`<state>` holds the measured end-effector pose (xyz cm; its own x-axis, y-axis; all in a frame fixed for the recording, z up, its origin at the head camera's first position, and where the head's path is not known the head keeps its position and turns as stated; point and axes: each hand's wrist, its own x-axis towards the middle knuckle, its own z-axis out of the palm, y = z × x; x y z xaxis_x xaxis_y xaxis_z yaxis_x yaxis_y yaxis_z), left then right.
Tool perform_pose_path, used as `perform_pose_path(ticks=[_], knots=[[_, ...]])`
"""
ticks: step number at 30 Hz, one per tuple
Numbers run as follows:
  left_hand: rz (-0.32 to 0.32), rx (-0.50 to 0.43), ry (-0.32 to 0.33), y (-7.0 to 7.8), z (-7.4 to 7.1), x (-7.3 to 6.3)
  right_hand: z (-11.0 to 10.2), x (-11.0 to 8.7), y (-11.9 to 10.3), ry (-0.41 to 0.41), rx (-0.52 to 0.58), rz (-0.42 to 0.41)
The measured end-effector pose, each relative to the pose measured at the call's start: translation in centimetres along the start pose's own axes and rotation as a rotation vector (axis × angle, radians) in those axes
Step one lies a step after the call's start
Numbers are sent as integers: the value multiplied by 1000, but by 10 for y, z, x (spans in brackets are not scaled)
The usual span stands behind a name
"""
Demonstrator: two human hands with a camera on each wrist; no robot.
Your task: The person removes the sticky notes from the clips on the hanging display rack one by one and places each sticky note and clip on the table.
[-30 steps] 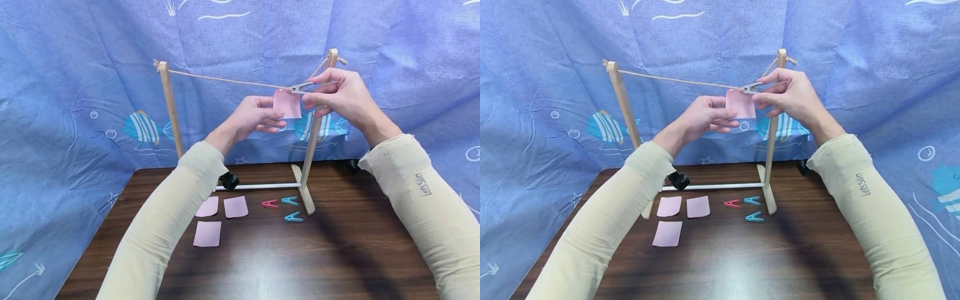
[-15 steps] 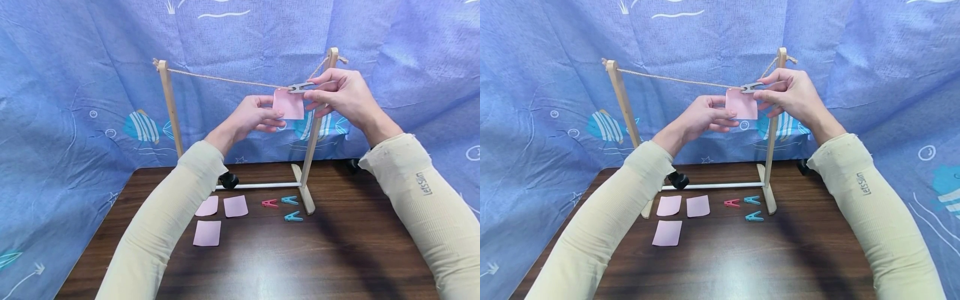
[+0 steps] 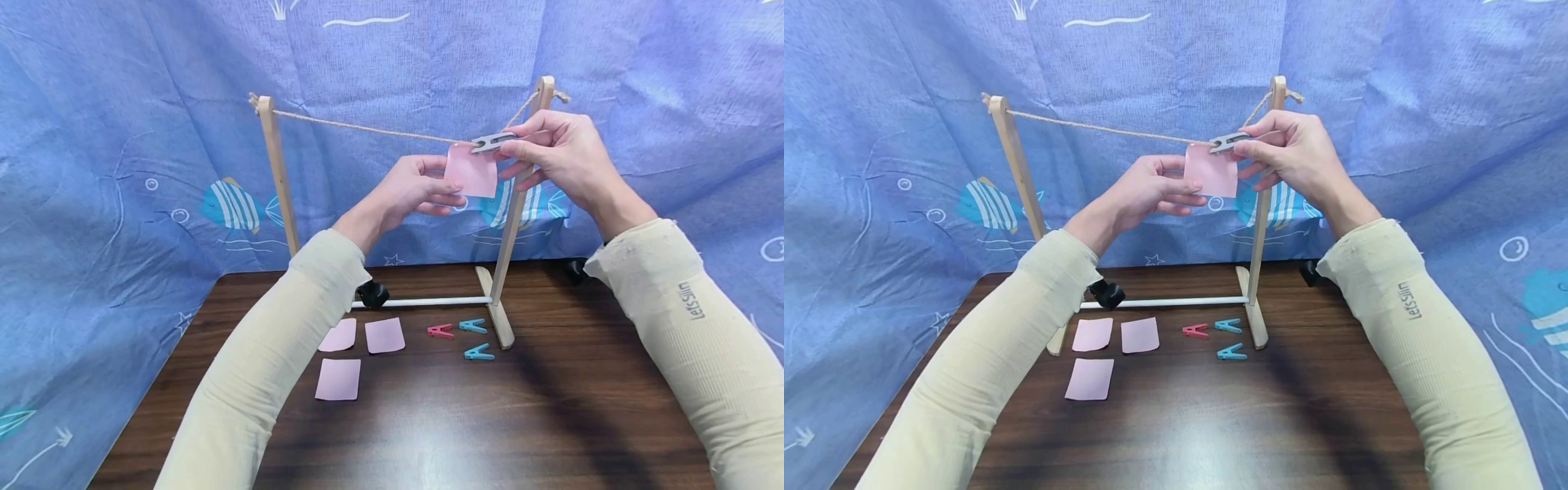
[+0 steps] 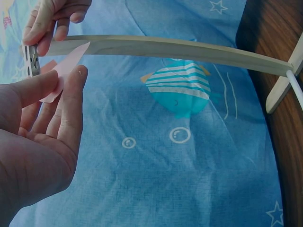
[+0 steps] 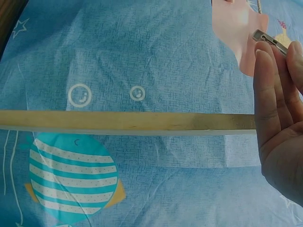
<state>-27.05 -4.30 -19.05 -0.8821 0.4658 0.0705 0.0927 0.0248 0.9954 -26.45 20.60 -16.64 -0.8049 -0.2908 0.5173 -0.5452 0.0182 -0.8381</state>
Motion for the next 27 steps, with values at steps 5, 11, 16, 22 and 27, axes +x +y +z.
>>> perform_pose_path(ticks=[5,11,16,22,27], knots=[[-9,0,0,0,0,1,0,-1,2,12,44,-6],[-7,-5,-2,1,-2,-1,3,-2,0,27,119,2],[18,0,-3,3,-6,-4,7,-2,-4,37,155,-10],[46,19,-20,3,-10,-15,9,-6,-6,45,183,-16],[64,66,-46,0,-18,-34,9,-13,-8,59,173,-23]])
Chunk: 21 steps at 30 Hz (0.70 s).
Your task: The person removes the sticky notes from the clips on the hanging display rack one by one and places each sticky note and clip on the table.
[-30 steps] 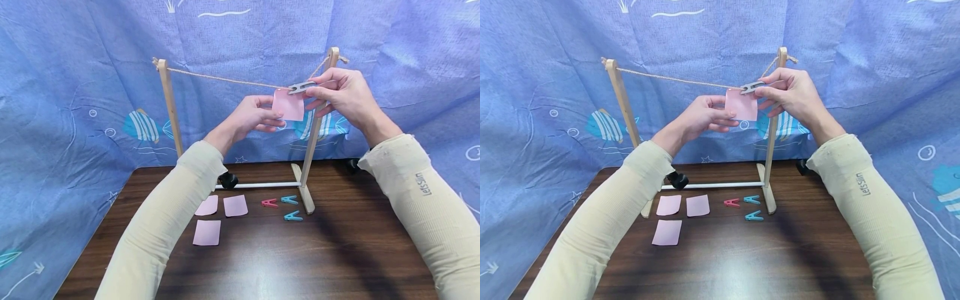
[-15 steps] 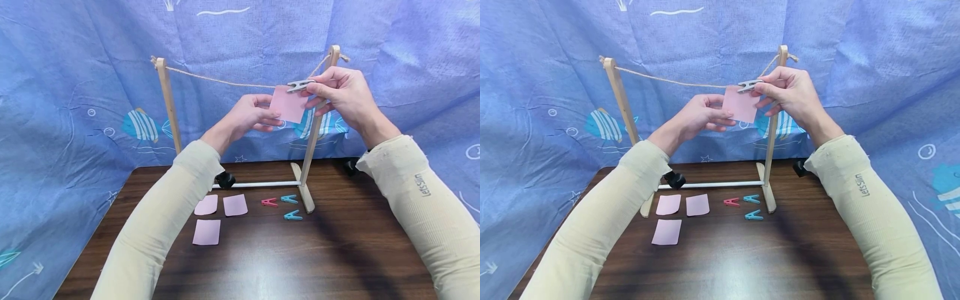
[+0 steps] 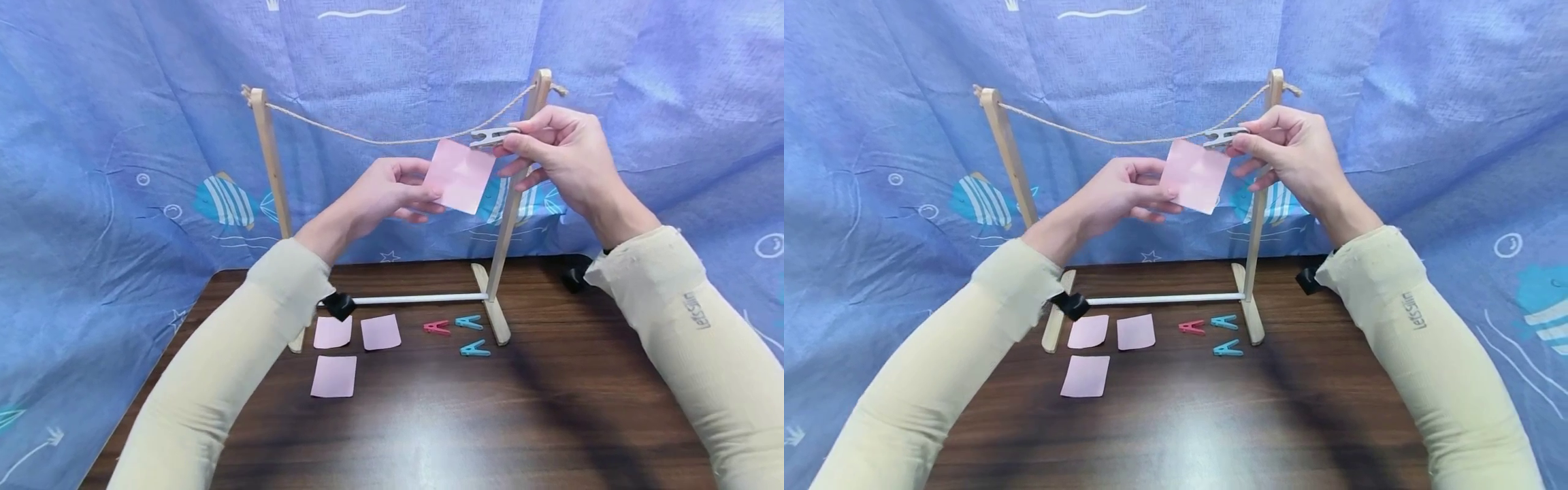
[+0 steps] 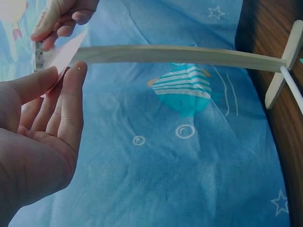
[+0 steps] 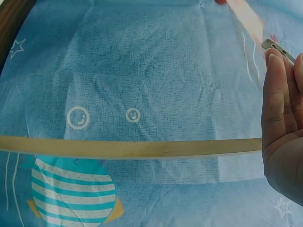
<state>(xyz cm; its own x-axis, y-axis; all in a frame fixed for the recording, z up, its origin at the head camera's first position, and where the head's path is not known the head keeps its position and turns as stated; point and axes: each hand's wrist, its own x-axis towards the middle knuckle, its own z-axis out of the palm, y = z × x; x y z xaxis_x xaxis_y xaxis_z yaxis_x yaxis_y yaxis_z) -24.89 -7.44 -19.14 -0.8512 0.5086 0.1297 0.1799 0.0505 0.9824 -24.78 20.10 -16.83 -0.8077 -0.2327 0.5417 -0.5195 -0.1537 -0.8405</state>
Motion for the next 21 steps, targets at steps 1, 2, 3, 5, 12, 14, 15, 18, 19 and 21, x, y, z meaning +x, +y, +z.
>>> perform_pose_path(ticks=[1,2,3,5,12,14,15,18,19,21], knots=[[1,7,-3,0,-2,-5,0,-2,-1,0,-13,-3],[-1,11,-4,-1,-4,-11,0,-4,-2,-2,-25,-5],[-6,12,-3,-2,-7,-16,0,-7,-3,-7,-35,-10],[-13,12,5,-4,-13,-28,2,-14,-4,-21,-61,-24],[-32,45,11,-17,-25,-67,10,-47,-2,-68,-32,-26],[-23,66,13,-22,-25,-78,12,-56,2,-97,2,-18],[-13,83,15,-25,-25,-83,13,-61,4,-118,14,-16],[21,131,24,-36,-22,-96,17,-75,12,-181,23,1],[30,145,28,-40,-22,-99,18,-79,16,-200,24,12],[46,172,27,-52,-22,-106,21,-89,27,-237,14,40]])
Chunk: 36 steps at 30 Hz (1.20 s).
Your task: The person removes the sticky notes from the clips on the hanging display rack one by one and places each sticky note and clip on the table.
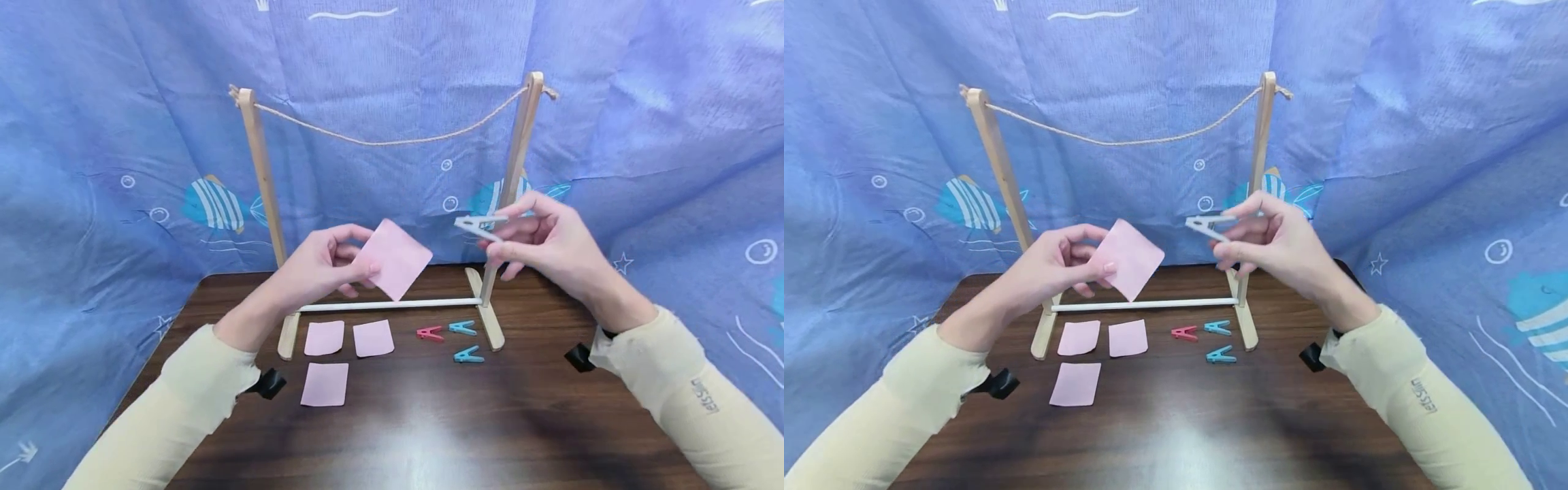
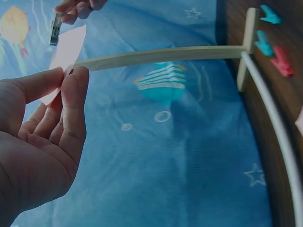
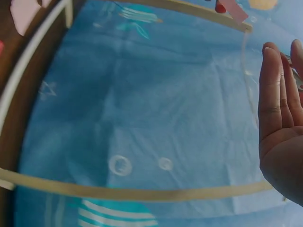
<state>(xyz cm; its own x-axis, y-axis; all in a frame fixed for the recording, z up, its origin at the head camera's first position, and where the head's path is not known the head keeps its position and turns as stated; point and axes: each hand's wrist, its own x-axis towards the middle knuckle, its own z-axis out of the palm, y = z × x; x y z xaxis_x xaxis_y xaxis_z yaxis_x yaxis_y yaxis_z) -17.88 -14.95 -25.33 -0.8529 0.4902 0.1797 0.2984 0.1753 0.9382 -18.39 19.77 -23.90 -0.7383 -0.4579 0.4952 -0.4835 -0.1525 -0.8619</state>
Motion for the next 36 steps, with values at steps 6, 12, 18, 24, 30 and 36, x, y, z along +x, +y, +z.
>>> perform_pose_path(ticks=[6,12,18,24,30,36], knots=[[-10,39,-30,-42,6,-16,9,-22,48,-75,0,122],[-78,-18,-36,-82,13,-28,13,-40,98,-154,8,263],[-212,-12,-135,-133,28,-33,8,-55,144,-263,-78,464],[-266,45,-221,-168,39,-39,10,-64,179,-288,-29,565],[-274,57,-249,-183,44,-37,24,-73,192,-300,-32,662],[-288,91,-261,-190,49,-35,33,-81,195,-316,-60,751]])
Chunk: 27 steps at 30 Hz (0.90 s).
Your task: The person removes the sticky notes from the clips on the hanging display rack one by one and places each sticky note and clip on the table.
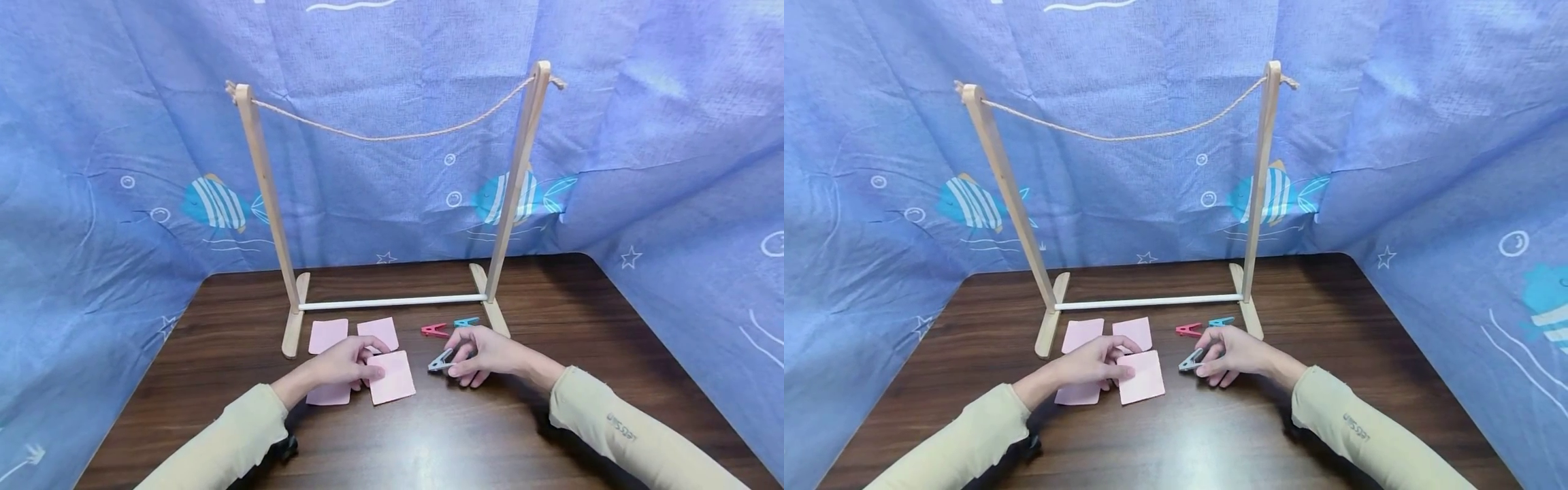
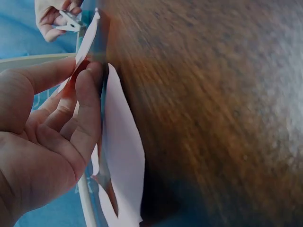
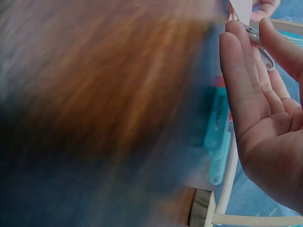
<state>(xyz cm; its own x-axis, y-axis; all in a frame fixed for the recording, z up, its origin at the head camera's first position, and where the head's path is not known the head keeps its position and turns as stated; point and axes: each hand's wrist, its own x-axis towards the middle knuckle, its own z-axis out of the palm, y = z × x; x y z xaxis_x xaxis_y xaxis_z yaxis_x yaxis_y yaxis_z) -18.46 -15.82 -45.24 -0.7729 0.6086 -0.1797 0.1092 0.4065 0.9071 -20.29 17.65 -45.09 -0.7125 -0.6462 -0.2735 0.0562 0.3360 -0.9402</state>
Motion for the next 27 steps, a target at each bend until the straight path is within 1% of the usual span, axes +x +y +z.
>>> perform_pose_path(ticks=[4,7,12,18,24,27], knots=[[5,10,3,-1,-2,0,2,1,4,15,-29,31],[3,-1,11,-2,-4,0,3,3,5,18,-61,35],[-26,-25,33,-5,-3,0,4,6,5,22,-124,33],[-69,-69,23,-3,0,-1,5,10,4,23,-183,24],[-95,-38,29,1,4,-1,7,12,4,29,-226,20],[-106,-51,35,0,4,-2,8,14,4,38,-229,23]])
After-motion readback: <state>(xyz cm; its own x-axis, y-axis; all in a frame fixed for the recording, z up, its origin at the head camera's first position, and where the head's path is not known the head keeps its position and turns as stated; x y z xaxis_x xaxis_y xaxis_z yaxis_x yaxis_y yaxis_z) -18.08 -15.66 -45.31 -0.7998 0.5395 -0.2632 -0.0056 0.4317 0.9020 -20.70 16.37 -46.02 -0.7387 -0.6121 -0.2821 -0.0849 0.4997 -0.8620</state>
